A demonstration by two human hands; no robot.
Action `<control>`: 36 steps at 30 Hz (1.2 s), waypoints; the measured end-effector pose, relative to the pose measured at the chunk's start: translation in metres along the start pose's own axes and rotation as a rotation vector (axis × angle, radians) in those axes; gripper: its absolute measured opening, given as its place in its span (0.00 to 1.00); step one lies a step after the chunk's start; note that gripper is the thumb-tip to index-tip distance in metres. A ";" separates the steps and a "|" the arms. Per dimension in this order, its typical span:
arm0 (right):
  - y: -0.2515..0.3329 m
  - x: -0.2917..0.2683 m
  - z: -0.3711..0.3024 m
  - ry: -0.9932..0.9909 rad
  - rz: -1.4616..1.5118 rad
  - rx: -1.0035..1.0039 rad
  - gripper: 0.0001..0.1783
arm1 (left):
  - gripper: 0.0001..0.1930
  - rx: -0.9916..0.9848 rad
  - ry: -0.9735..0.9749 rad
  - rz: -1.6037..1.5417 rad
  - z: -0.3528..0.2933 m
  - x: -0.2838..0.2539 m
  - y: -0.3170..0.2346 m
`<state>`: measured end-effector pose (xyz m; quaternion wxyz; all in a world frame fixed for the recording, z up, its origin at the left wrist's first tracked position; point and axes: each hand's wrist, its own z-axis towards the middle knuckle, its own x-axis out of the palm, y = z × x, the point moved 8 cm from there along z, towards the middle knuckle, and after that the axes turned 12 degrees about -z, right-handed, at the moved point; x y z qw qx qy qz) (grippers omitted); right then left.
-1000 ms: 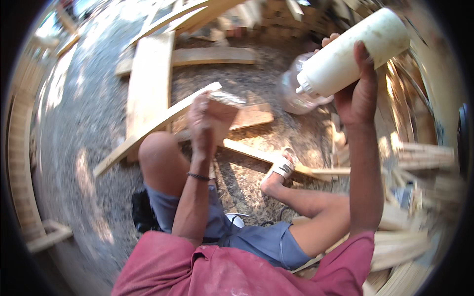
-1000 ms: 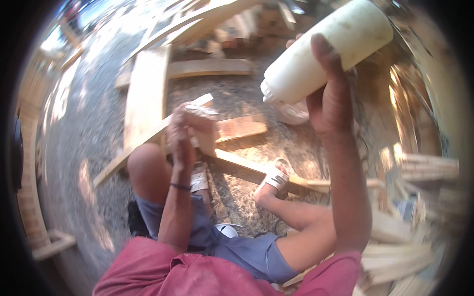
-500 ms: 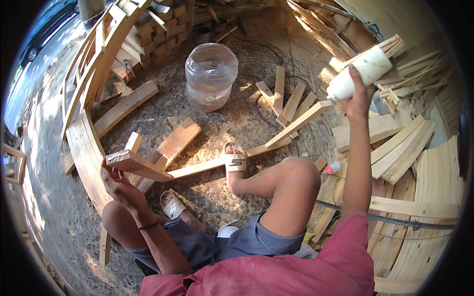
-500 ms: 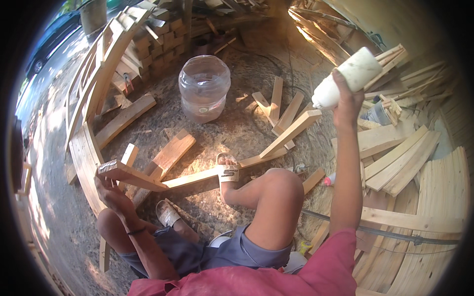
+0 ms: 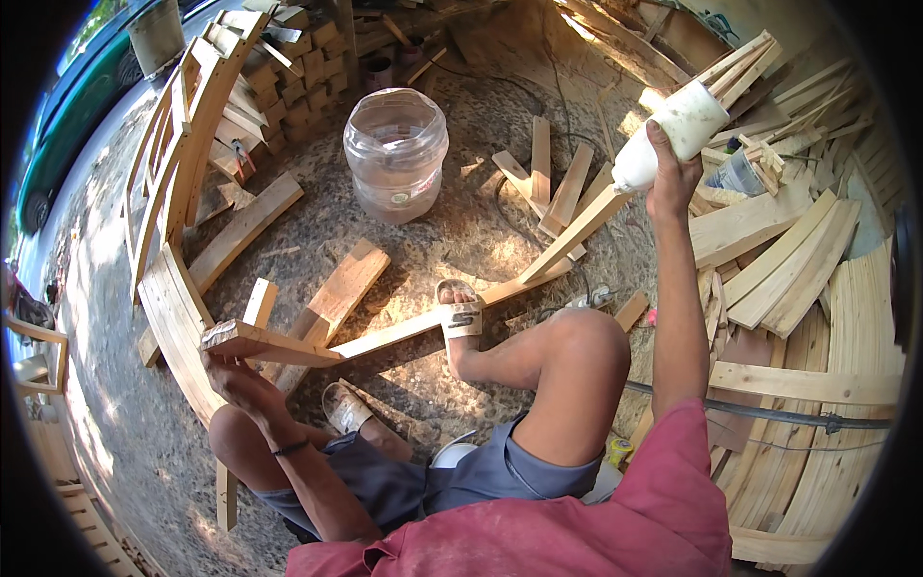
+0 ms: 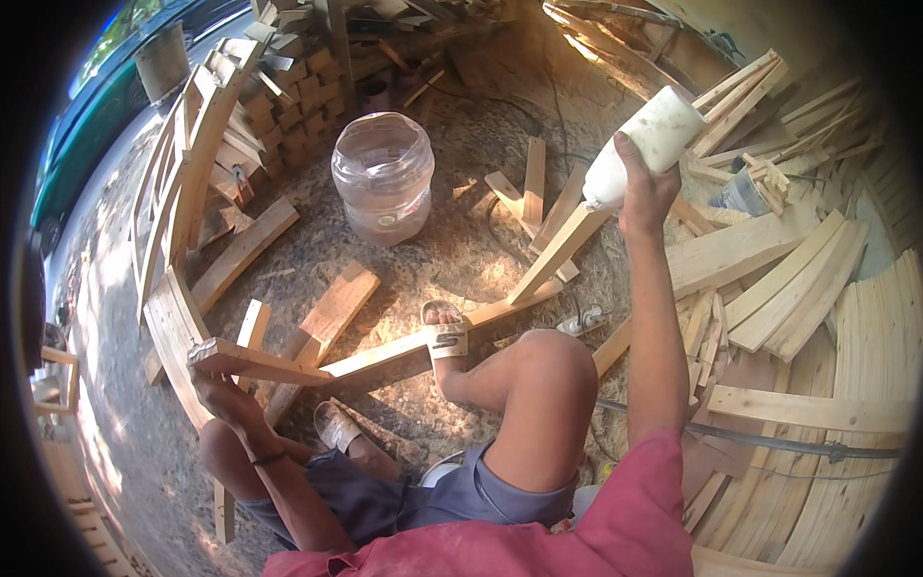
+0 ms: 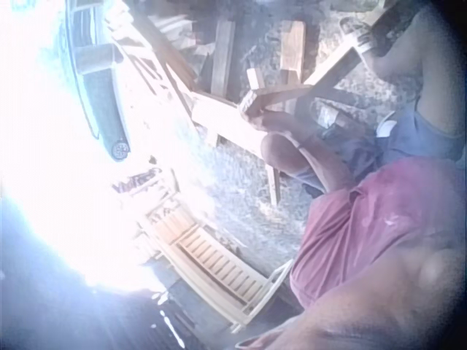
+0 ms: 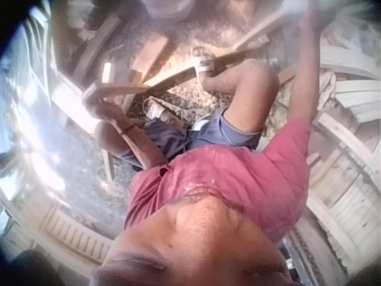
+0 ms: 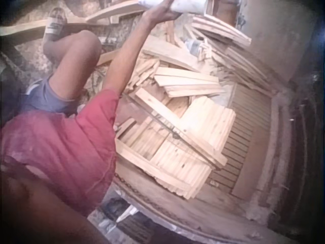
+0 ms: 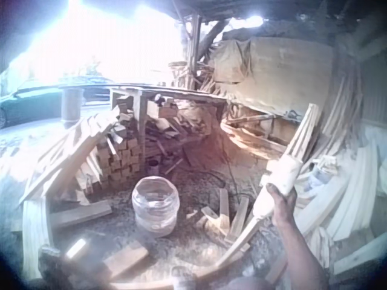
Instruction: The person assembles a wooden frame by applying glue to joints and hammering nails into pre-drilled holes.
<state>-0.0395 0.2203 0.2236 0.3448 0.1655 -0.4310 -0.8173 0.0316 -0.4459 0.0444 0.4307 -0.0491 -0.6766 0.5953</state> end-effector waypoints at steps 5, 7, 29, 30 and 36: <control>-0.003 -0.006 0.005 -0.028 0.000 0.006 0.25 | 0.14 0.007 0.011 0.021 0.005 -0.001 0.002; -0.008 -0.010 0.009 -0.023 -0.009 0.001 0.25 | 0.14 0.007 -0.012 0.011 0.002 0.001 0.002; -0.025 -0.041 0.032 -0.125 -0.082 -0.011 0.27 | 0.23 0.163 -0.105 -0.035 -0.037 0.015 -0.015; -0.026 -0.042 0.033 -0.126 -0.095 -0.016 0.27 | 0.25 0.183 -0.081 0.009 -0.041 0.013 -0.014; -0.032 -0.049 0.032 -0.198 -0.005 0.054 0.28 | 0.29 0.311 0.280 0.256 -0.115 0.004 0.020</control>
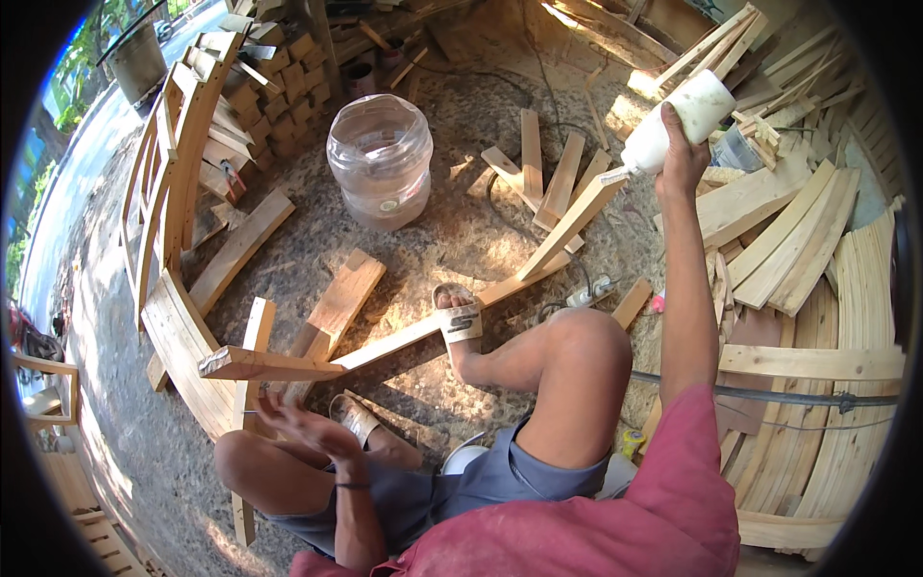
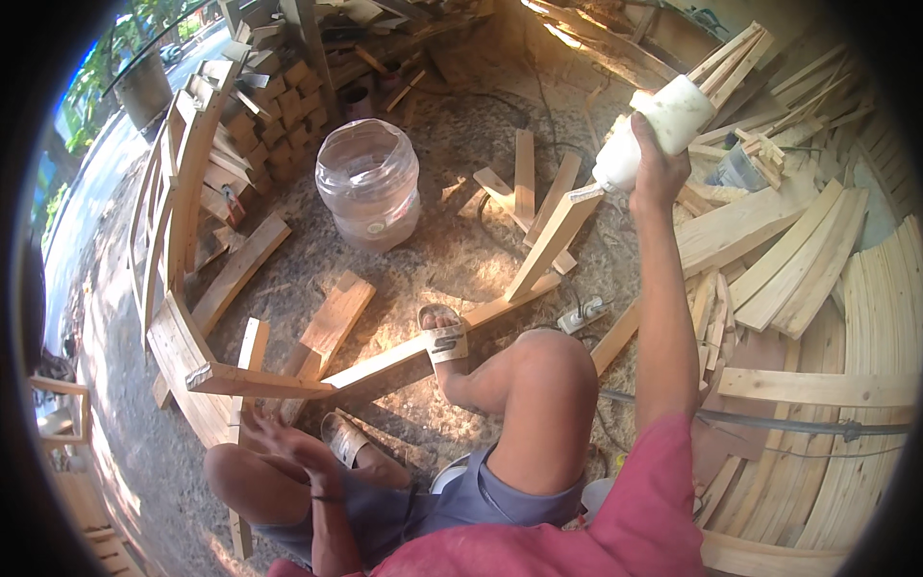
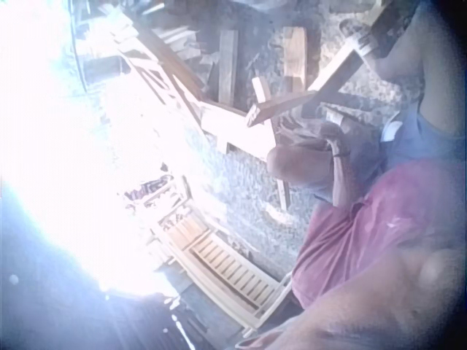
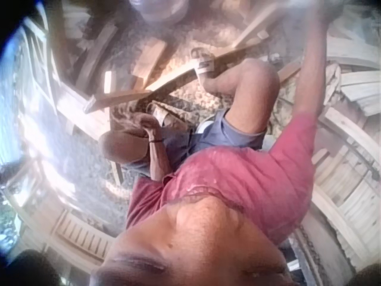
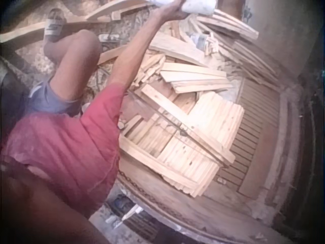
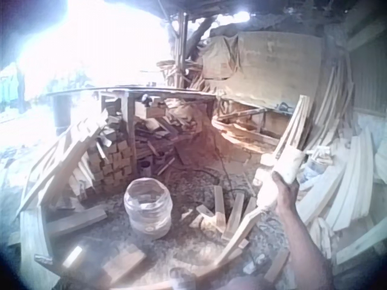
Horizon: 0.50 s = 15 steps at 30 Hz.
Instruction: The person assembles a wooden frame by applying glue to joints and hammering nails into pre-drilled holes.
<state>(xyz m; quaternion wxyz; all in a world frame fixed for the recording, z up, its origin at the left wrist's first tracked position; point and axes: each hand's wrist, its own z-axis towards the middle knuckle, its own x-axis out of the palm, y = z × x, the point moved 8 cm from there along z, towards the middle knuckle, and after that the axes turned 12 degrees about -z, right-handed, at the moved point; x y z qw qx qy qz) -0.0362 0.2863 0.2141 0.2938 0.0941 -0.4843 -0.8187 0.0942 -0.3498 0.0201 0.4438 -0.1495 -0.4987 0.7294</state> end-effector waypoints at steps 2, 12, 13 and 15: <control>-0.002 -0.002 0.002 0.029 -0.014 -0.019 0.29 | 0.28 -0.227 0.036 0.053 -0.038 0.017 0.013; -0.124 -0.116 -0.002 0.016 0.269 0.491 0.26 | 0.30 -0.452 1.367 0.869 -0.229 0.040 0.200; -0.152 -0.126 -0.019 0.021 0.218 0.584 0.25 | 0.31 -0.405 1.371 0.863 -0.239 0.032 0.205; -0.199 -0.146 -0.066 0.023 0.079 0.732 0.24 | 0.34 -0.395 1.426 0.895 -0.261 0.019 0.209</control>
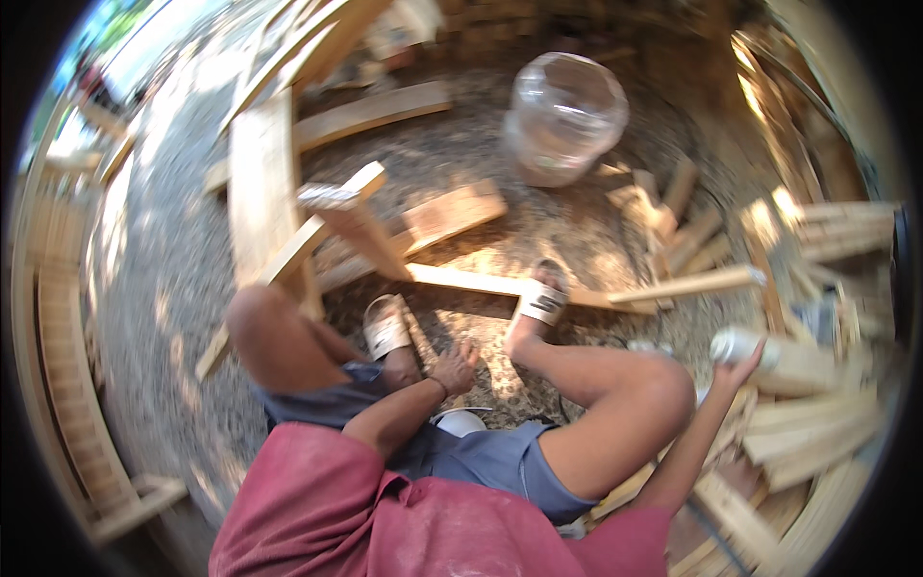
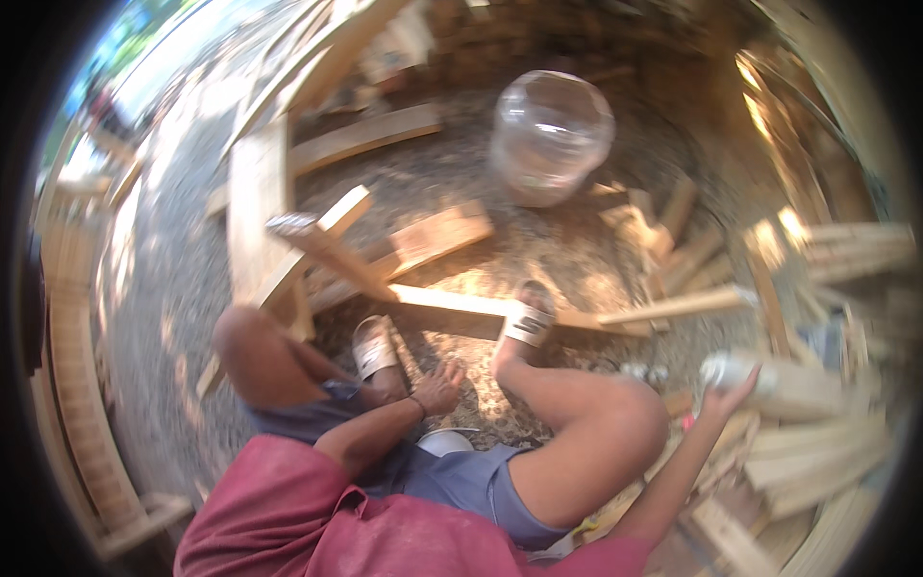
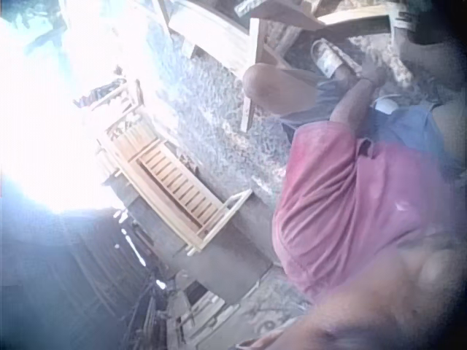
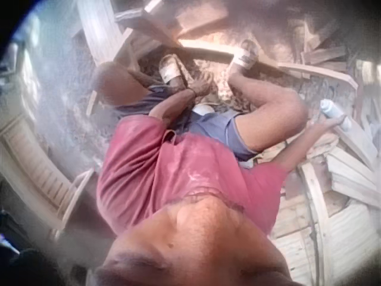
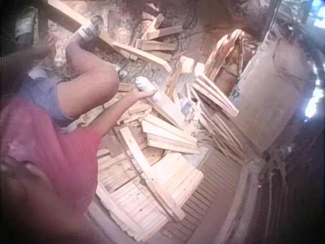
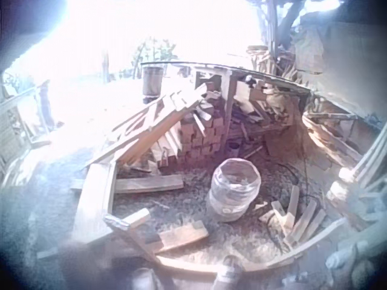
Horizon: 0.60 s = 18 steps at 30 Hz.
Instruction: The person assembles a wooden frame by applying glue to joints and hammering nails into pre-drilled holes.
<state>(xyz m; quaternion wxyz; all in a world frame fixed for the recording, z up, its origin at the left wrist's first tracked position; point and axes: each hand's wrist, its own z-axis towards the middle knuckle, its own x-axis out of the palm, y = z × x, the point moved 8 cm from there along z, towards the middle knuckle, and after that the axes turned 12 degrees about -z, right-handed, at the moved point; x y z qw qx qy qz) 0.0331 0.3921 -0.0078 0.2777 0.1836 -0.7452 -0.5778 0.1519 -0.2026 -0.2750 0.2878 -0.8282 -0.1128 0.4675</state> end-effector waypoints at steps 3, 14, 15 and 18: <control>-0.112 -0.007 -0.039 -0.022 -0.192 0.196 0.23 | 0.25 -0.044 0.177 0.118 -0.015 -0.013 0.000; -0.325 0.227 -0.273 0.252 -0.101 0.156 0.19 | 0.23 0.382 0.342 -0.833 -0.166 -0.421 -0.075; -0.324 0.239 -0.283 0.245 -0.059 0.136 0.19 | 0.21 0.472 0.148 -0.998 -0.180 -0.467 -0.053; -0.334 0.244 -0.283 0.232 -0.124 0.202 0.20 | 0.28 0.107 -0.561 -0.987 -0.157 -0.494 0.139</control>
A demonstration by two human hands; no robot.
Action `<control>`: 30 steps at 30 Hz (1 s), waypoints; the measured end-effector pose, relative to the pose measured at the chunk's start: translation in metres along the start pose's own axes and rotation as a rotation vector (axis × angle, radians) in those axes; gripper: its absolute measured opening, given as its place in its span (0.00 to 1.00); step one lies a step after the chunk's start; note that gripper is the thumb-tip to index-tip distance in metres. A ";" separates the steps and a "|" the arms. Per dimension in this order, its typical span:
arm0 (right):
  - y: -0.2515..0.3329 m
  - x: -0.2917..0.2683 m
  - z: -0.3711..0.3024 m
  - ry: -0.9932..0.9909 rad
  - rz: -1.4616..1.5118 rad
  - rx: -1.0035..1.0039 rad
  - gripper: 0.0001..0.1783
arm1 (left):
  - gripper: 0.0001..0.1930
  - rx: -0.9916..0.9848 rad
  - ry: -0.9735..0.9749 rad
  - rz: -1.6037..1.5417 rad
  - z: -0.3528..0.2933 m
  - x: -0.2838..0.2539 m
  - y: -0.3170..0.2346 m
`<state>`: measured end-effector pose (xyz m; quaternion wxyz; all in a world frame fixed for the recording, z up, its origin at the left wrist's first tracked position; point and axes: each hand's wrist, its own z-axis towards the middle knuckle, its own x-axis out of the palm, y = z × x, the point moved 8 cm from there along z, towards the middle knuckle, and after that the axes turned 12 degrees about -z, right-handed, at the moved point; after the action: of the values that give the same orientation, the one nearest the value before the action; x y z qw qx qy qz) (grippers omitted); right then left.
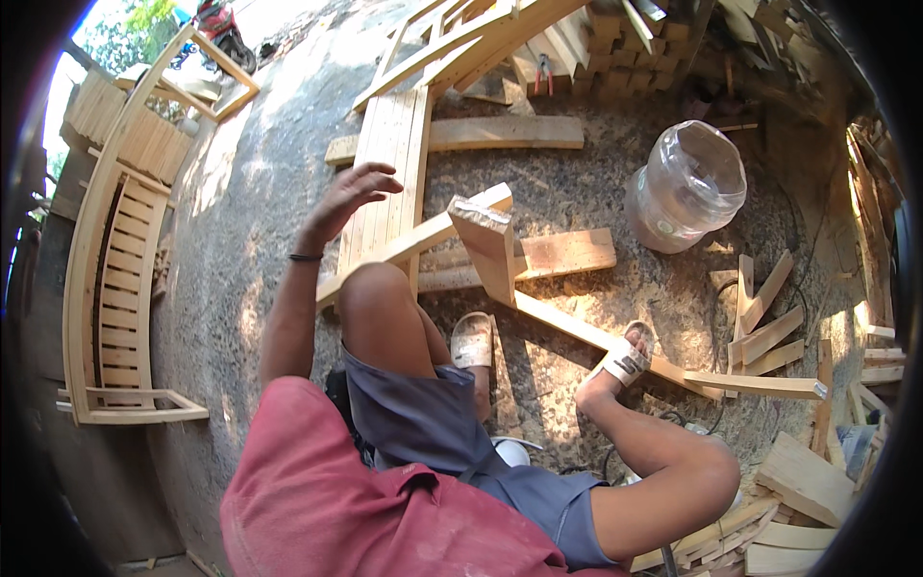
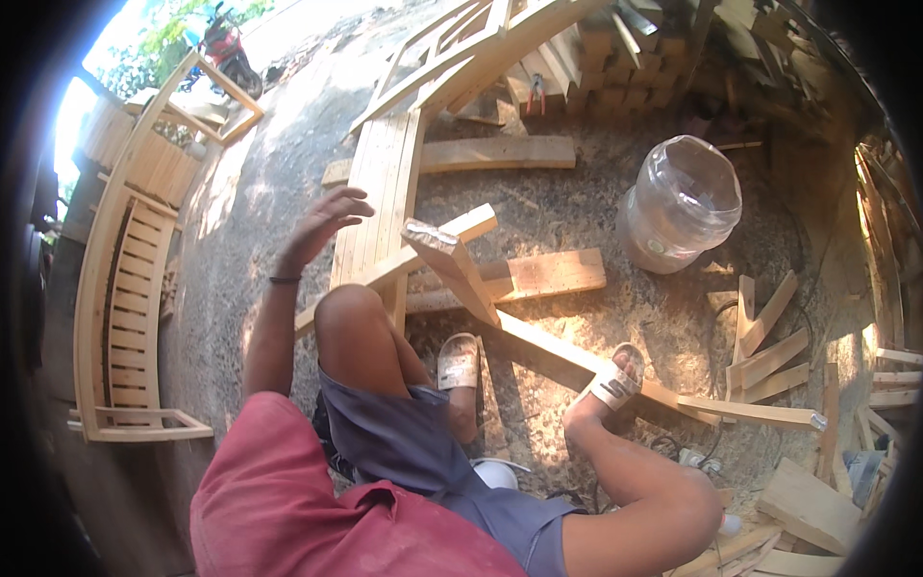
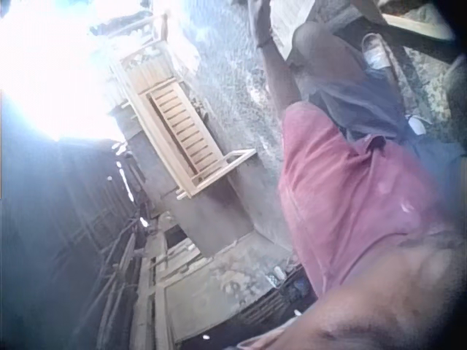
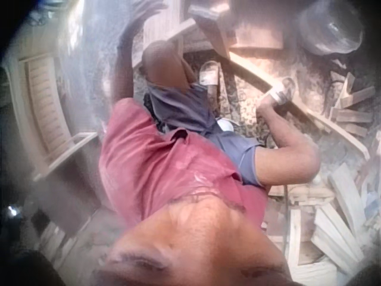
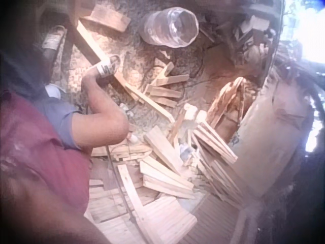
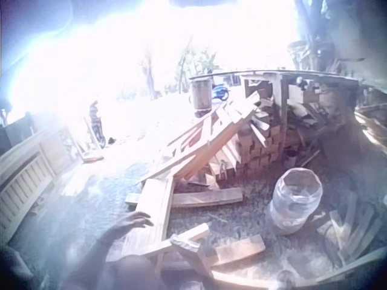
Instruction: The person assembles a wooden frame by applying glue to joints and hammering nails into pre-drilled holes.
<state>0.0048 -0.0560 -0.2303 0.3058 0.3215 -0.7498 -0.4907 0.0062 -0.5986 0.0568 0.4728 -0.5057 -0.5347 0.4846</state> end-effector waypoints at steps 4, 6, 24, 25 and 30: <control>0.025 -0.032 0.004 0.022 -0.110 0.064 0.22 | 0.49 -0.174 0.052 0.910 0.005 -0.067 0.174; 0.084 -0.091 0.018 -0.086 -0.199 -0.011 0.23 | 0.36 -0.254 0.135 1.076 0.009 -0.028 0.207; 0.468 0.159 -0.230 1.031 -0.702 -0.871 0.20 | 0.20 0.389 -0.427 1.235 -0.038 0.027 -0.263; 0.471 0.195 -0.250 1.093 -0.756 -0.985 0.26 | 0.19 0.528 -0.390 1.206 -0.035 0.029 -0.292; 0.485 0.316 -0.323 1.319 -0.594 -0.887 0.59 | 0.12 0.330 -0.122 1.599 0.025 0.109 -0.398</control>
<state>-0.0250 -0.3257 0.3745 0.6366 0.5758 -0.0404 -0.5115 -0.0560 -0.4985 0.4526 0.0227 -0.6308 0.0408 0.7745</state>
